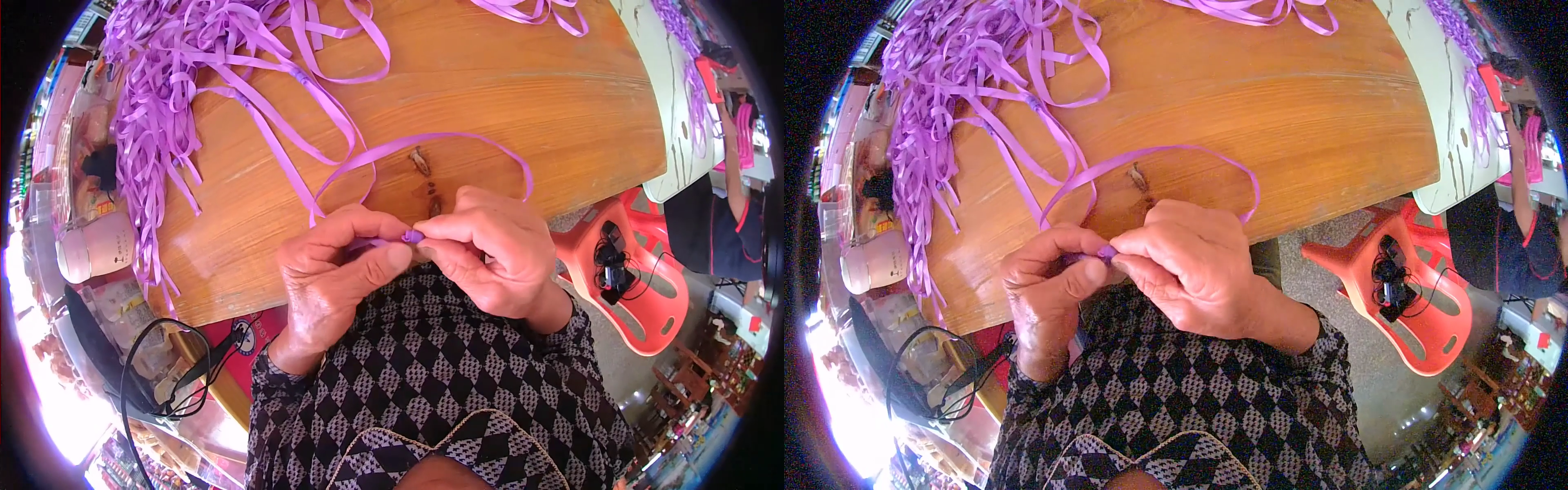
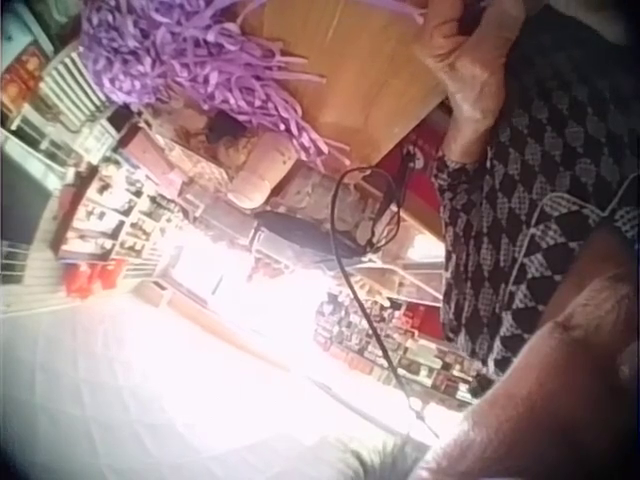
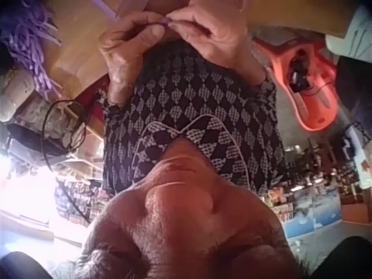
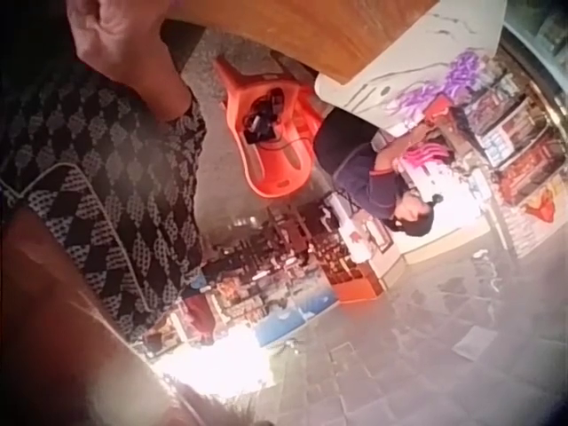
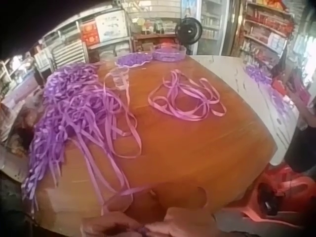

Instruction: The person ties knots in purple ribbons by hand, working through them one at a time. They pick up a ribbon from the table, fold and loop it to form a knot, and then pull the ends to tighten it before placing it onto a pile.

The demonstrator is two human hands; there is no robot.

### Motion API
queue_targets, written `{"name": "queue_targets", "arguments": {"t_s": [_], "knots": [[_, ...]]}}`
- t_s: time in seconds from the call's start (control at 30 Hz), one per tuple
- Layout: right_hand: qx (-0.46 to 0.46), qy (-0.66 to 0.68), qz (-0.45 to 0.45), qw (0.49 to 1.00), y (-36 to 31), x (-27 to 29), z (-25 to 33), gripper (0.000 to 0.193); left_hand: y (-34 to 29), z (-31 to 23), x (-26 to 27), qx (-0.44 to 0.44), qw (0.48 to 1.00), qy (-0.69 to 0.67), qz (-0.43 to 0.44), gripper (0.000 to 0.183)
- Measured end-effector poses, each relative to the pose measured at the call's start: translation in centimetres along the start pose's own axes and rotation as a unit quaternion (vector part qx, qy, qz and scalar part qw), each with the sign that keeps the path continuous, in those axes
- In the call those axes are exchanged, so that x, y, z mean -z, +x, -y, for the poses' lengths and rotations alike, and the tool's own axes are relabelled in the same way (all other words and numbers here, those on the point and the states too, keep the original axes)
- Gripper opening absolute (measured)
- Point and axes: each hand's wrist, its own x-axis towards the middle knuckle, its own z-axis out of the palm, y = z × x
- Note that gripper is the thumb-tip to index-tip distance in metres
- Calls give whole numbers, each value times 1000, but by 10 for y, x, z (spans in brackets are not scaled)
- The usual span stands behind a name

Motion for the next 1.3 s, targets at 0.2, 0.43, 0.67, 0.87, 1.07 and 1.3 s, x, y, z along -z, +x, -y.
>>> {"name": "queue_targets", "arguments": {"t_s": [0.2,0.43,0.67,0.87,1.07,1.3], "knots": [[58,-44,-16,997,-2,-5,-4,23,3,-2,4,-35,999,40,-4,8],[51,-11,7,999,0,-4,-6,17,9,0,5,-317,874,368,-17,14],[-35,43,24,998,1,-1,-3,11,10,-5,10,-282,909,305,21,13],[-15,12,23,1000,1,-3,-5,11,12,-6,13,-299,894,330,36,12],[18,4,43,999,-3,-7,-10,15,17,-7,16,-353,846,396,62,16],[-2,11,55,998,-3,-5,-9,14,19,-4,20,-340,840,415,86,13]]}}
